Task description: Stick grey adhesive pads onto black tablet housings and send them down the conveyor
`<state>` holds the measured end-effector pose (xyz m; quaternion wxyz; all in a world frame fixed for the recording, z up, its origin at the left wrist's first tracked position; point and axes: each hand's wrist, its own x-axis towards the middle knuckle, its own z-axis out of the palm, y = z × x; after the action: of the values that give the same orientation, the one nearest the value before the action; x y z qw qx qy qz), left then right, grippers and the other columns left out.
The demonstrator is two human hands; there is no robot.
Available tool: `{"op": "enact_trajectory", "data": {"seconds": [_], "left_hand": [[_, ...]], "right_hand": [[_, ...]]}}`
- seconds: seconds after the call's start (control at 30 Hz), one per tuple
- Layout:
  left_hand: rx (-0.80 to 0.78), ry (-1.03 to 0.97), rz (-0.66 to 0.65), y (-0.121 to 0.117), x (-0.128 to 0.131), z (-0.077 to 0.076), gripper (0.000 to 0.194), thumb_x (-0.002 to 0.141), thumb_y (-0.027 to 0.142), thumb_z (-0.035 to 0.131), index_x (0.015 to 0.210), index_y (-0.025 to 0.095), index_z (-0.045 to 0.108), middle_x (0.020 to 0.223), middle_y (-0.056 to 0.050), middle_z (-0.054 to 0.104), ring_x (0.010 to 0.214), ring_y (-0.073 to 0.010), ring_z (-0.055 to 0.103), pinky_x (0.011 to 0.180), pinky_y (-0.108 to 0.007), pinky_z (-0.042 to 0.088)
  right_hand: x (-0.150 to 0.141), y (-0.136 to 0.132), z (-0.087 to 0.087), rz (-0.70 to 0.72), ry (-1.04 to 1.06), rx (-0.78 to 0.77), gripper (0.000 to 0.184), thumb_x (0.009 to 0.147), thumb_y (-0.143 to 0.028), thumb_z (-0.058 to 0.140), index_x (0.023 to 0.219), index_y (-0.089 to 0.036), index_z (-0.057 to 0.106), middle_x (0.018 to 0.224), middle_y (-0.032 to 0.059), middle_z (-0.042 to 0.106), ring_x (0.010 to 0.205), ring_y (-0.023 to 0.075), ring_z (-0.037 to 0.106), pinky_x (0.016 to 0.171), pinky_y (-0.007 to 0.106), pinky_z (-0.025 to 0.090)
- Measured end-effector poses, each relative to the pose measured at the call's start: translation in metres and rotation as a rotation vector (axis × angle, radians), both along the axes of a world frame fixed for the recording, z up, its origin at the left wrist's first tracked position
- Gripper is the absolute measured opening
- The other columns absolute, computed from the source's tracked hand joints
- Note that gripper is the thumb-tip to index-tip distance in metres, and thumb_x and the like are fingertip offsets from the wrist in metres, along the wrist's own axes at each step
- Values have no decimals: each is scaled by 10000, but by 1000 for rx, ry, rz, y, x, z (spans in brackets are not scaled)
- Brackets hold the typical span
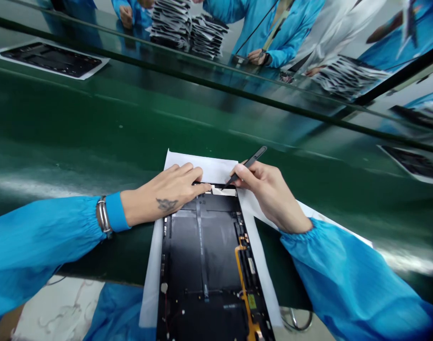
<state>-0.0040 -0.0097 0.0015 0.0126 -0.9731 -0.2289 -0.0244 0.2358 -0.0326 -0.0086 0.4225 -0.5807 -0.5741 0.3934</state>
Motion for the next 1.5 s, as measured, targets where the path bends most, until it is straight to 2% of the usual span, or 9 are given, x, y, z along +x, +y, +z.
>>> {"op": "enact_trajectory", "data": {"seconds": [0.23, 0.43, 0.53, 0.7, 0.83, 1.0, 1.1, 1.27, 1.5], "left_hand": [[-41, 26, 13, -1, 0, 4, 393, 1043, 124, 339, 1377, 187, 536, 1127, -93, 539, 981, -239, 489, 817, -342, 406], [-7, -3, -11, 1, -1, -1, 368, 1028, 111, 369, 1337, 174, 560, 1124, -91, 558, 971, -235, 501, 798, -337, 402], [16, -12, -15, 1, 0, -3, 335, 1024, 117, 392, 1290, 159, 592, 1105, -92, 572, 946, -236, 513, 788, -345, 406], [36, -13, -13, 2, 0, -4, 320, 1034, 134, 388, 1266, 157, 606, 1088, -89, 579, 931, -236, 522, 774, -341, 403], [33, -10, -13, 1, 0, -4, 319, 1027, 123, 406, 1276, 157, 604, 1100, -91, 581, 947, -236, 525, 775, -335, 402], [8, 0, -1, 0, 0, 0, 324, 1037, 136, 406, 1302, 162, 591, 1120, -86, 575, 965, -233, 522, 788, -333, 401], [-12, 6, 6, -1, 0, 1, 332, 1047, 150, 387, 1313, 169, 585, 1119, -81, 572, 966, -232, 519, 792, -336, 399], [7, -10, -4, 0, -1, 0, 328, 1046, 151, 379, 1290, 163, 597, 1111, -87, 575, 953, -233, 520, 783, -337, 399], [99, -73, -93, 5, -3, -9, 320, 1016, 90, 392, 1266, 133, 586, 1178, -109, 595, 1019, -234, 538, 803, -329, 419]], "right_hand": [[3, -2, -5, 3, -138, 121, 471, 841, -628, 667, 719, -173, 651, 703, 34, 652, 688, 172, 604, 644, 292, 465], [0, -9, -5, -144, -107, 249, 408, 848, -597, 676, 771, -196, 684, 736, 26, 689, 686, 184, 648, 650, 305, 526], [-8, -16, -3, -68, -198, 324, 368, 881, -551, 654, 796, -198, 712, 791, 35, 716, 733, 192, 664, 634, 288, 526], [-15, -20, -1, 44, -307, 350, 297, 942, -417, 608, 798, -187, 727, 826, 41, 732, 734, 180, 672, 613, 260, 511], [-15, -20, -2, 75, -296, 400, 219, 940, -352, 628, 854, -187, 744, 889, 50, 751, 800, 189, 699, 698, 277, 547], [-16, -23, -2, 133, -348, 506, 166, 941, -287, 635, 861, -196, 749, 839, 48, 755, 808, 194, 688, 738, 300, 542], [-16, -24, -2, 138, -345, 499, 212, 953, -315, 616, 835, -197, 747, 821, 49, 750, 785, 194, 690, 733, 306, 546], [-17, -24, -2, 58, -318, 394, 282, 944, -441, 611, 874, -209, 756, 881, 65, 748, 802, 214, 701, 741, 333, 562], [-12, -26, 4, 119, -290, 383, 328, 923, -494, 615, 810, -217, 749, 831, 65, 744, 794, 225, 682, 755, 352, 554]]}}
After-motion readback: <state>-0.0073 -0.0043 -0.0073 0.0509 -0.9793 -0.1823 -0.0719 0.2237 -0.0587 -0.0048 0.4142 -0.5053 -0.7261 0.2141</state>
